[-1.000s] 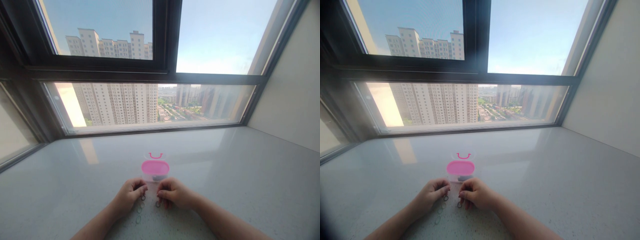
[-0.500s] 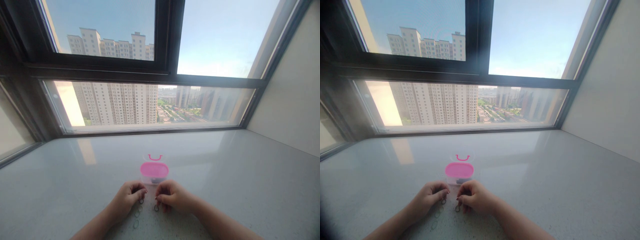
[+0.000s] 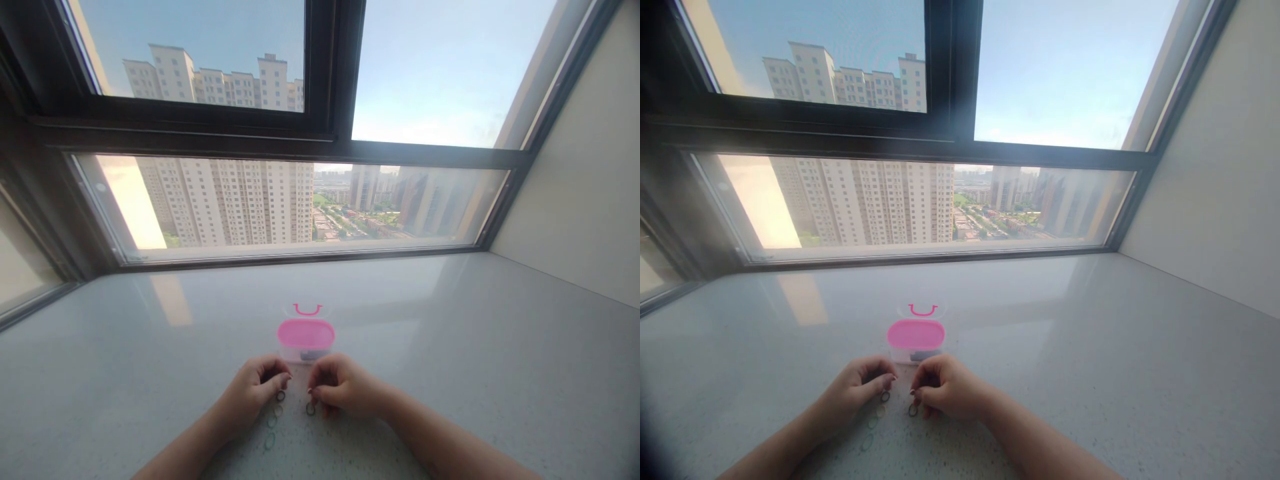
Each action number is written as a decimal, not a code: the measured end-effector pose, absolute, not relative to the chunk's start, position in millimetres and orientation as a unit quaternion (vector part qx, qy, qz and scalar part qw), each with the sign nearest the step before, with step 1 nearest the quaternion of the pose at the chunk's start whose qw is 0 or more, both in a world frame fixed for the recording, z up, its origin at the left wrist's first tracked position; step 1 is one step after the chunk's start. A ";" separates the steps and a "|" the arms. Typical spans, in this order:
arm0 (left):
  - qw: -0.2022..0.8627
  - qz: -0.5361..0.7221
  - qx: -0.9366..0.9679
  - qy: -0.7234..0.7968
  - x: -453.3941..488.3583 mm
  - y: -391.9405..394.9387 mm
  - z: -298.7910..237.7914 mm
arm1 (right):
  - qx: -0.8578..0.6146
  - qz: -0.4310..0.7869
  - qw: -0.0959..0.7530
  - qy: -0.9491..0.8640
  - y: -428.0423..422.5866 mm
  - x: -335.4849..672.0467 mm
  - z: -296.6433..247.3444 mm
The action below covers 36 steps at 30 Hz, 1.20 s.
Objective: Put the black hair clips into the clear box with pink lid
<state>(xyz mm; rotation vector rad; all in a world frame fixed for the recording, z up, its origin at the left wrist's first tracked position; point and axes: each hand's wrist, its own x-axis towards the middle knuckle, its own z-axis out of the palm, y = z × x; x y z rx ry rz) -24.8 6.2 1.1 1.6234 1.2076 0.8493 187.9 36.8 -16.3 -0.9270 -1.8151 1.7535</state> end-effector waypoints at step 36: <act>0.472 0.358 0.650 0.477 -28.9 6.4 -6.2 | -0.325 0.659 0.221 -0.641 38.9 186.9 -18.5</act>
